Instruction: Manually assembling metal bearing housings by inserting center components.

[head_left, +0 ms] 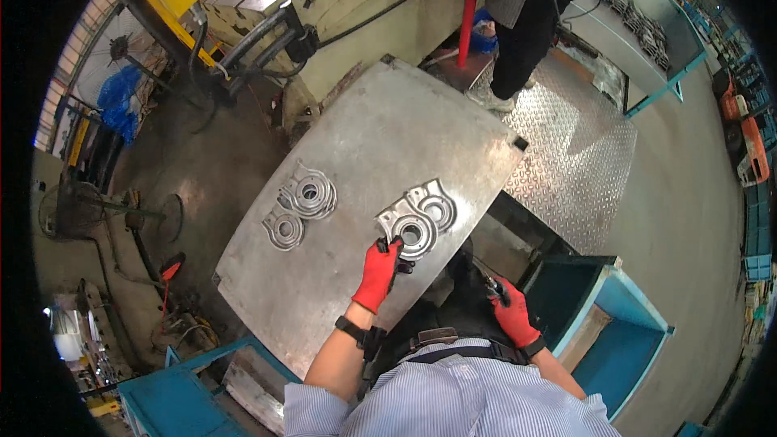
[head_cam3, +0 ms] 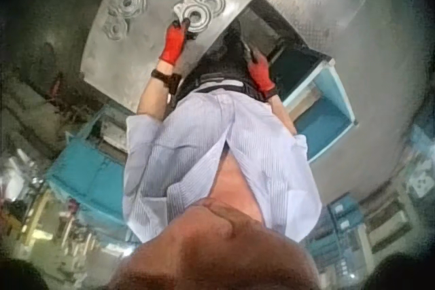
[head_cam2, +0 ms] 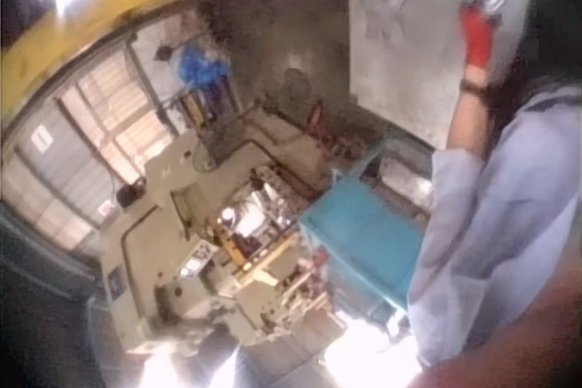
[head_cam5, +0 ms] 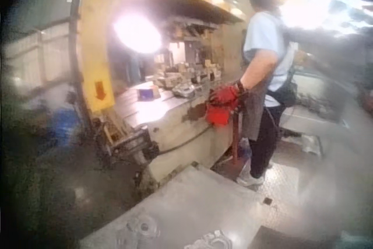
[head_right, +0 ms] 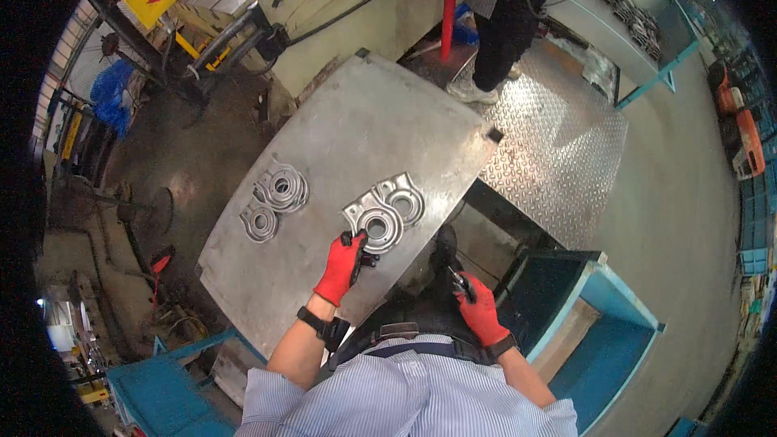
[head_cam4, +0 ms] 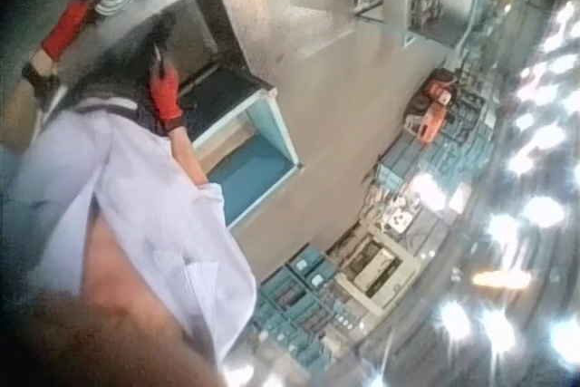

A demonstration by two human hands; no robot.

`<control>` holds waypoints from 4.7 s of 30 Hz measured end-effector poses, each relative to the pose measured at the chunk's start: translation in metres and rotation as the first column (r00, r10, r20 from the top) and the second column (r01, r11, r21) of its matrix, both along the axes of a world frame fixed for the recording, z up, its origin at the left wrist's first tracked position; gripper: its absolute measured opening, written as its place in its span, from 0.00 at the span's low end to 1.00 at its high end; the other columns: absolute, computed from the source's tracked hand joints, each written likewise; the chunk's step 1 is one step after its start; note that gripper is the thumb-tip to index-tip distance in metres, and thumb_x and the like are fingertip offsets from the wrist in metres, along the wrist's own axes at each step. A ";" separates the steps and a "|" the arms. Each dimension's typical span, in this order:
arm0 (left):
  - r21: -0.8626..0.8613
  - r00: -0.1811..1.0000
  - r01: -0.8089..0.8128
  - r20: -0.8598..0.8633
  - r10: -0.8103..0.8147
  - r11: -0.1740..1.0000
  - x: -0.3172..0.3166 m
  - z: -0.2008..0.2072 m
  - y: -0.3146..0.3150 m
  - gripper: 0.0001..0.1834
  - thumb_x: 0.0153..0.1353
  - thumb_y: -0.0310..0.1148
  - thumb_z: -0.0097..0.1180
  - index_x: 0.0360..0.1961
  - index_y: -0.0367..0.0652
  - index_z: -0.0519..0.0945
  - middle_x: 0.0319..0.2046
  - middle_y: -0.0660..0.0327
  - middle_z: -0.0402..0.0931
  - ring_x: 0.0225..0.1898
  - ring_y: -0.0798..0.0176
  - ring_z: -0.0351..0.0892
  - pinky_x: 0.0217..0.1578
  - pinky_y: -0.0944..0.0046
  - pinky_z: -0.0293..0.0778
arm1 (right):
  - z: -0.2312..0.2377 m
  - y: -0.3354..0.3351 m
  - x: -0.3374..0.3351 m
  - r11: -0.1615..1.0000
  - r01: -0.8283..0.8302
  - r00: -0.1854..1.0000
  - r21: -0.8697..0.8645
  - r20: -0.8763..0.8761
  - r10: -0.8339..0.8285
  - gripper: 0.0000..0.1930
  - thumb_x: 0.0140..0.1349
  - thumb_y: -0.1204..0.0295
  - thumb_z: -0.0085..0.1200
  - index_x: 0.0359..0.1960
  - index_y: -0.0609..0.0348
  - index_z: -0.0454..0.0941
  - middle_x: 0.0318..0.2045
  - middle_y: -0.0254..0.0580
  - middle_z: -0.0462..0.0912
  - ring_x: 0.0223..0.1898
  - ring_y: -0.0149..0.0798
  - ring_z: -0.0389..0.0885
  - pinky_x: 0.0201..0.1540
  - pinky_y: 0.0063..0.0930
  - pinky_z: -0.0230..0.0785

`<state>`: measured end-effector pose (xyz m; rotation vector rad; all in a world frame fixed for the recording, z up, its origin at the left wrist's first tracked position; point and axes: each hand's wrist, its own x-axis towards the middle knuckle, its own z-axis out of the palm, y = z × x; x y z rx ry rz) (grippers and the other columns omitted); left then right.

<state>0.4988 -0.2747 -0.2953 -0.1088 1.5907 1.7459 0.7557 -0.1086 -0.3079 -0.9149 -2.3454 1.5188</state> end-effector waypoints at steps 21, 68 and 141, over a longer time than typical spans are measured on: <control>-0.171 0.997 -0.048 -0.060 0.038 0.984 0.057 -0.074 -0.038 0.11 0.56 0.30 0.59 0.37 0.33 0.79 0.31 0.57 0.81 0.31 0.65 0.78 0.33 0.63 0.72 | -0.067 -0.049 -0.036 0.938 -0.320 0.943 0.138 0.148 0.300 0.22 0.54 0.74 0.54 0.53 0.58 0.69 0.47 0.53 0.75 0.50 0.55 0.72 0.52 0.40 0.66; -0.285 0.995 -0.081 -0.078 0.061 0.955 0.058 -0.077 -0.042 0.10 0.55 0.32 0.60 0.34 0.35 0.80 0.26 0.60 0.79 0.27 0.66 0.77 0.26 0.64 0.71 | -0.073 -0.057 -0.051 0.946 -0.292 0.952 0.143 0.135 0.274 0.20 0.53 0.74 0.55 0.50 0.58 0.72 0.45 0.53 0.77 0.49 0.55 0.74 0.50 0.41 0.68; -0.855 0.785 -0.005 -0.324 -0.528 0.518 -0.031 -0.040 0.098 0.38 0.44 0.52 0.66 0.47 0.31 0.70 0.43 0.41 0.76 0.48 0.42 0.75 0.47 0.51 0.70 | -0.037 0.033 -0.026 0.996 -0.075 0.995 0.051 0.074 0.071 0.19 0.54 0.73 0.54 0.50 0.58 0.72 0.42 0.54 0.78 0.46 0.55 0.75 0.48 0.40 0.68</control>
